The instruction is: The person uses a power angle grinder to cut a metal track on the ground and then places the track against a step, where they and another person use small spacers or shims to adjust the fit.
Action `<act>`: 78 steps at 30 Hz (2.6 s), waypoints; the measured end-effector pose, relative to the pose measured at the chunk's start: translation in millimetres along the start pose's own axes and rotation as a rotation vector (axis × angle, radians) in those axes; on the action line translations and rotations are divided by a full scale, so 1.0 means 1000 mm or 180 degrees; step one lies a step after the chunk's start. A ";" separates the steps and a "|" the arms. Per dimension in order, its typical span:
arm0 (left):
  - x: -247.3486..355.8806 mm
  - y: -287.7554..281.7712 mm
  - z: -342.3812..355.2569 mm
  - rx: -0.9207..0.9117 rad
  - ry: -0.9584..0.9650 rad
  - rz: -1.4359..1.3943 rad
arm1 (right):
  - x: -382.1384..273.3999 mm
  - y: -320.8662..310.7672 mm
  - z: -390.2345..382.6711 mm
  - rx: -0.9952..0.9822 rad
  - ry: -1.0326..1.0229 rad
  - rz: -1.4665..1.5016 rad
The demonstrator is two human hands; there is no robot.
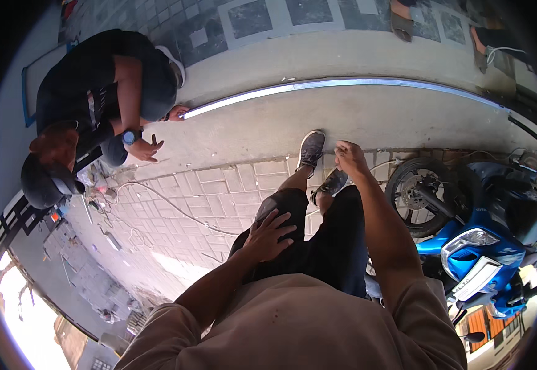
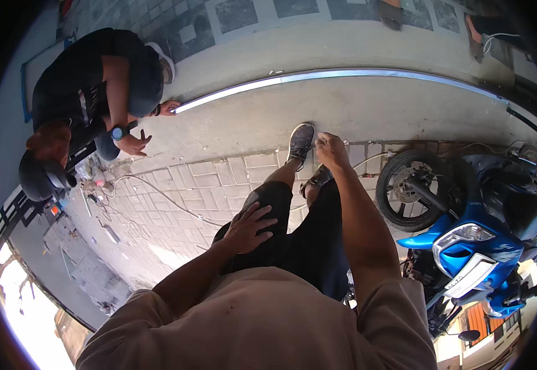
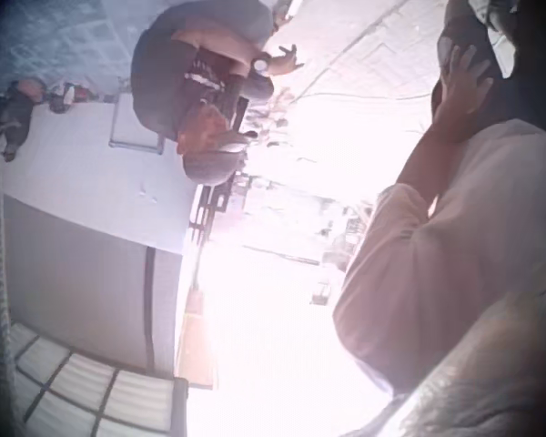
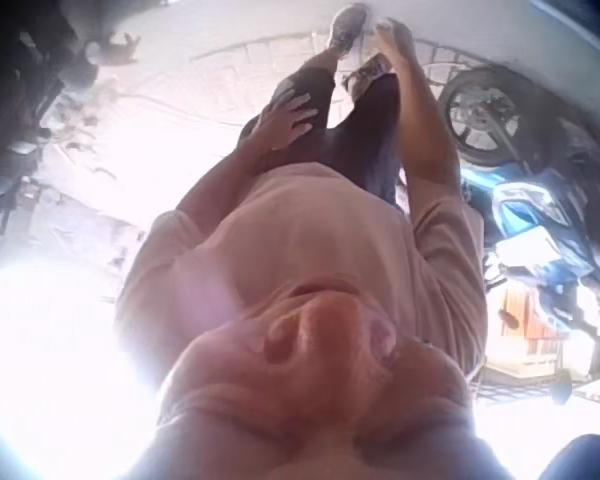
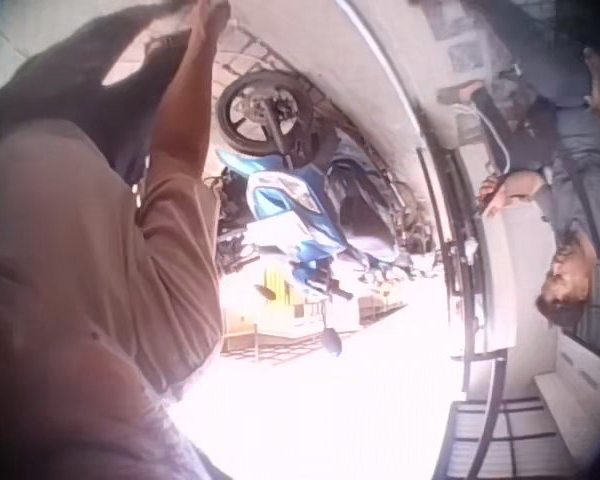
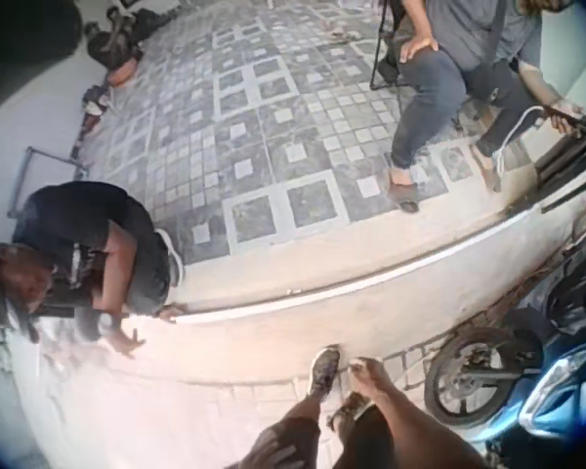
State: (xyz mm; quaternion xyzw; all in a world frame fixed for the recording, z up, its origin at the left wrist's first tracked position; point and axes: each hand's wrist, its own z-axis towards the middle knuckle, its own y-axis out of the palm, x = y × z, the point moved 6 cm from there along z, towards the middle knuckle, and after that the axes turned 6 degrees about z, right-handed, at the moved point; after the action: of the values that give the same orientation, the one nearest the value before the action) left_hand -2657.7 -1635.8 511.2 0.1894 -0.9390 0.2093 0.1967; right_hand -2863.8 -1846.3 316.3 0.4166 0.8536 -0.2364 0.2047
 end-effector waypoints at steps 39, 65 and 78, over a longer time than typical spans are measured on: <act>-0.644 0.516 -0.603 0.2430 -0.2895 -0.5123 | 0.157 0.488 -0.443 -0.0325 0.0851 -0.1939; -0.903 0.694 -0.864 0.2774 -0.3032 -0.7373 | -0.194 1.240 -0.436 -0.0920 -0.0267 -0.3584; -1.146 0.645 -0.998 0.4466 -0.2723 -0.7754 | -0.446 1.809 -0.601 -0.2458 -0.2308 -0.2329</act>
State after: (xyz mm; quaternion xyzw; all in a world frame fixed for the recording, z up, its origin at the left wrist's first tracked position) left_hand -1675.8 -313.9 624.7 0.9476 0.1035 0.2502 -0.1694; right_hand -1239.4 -796.5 622.2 -0.1115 0.8408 -0.0924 0.5216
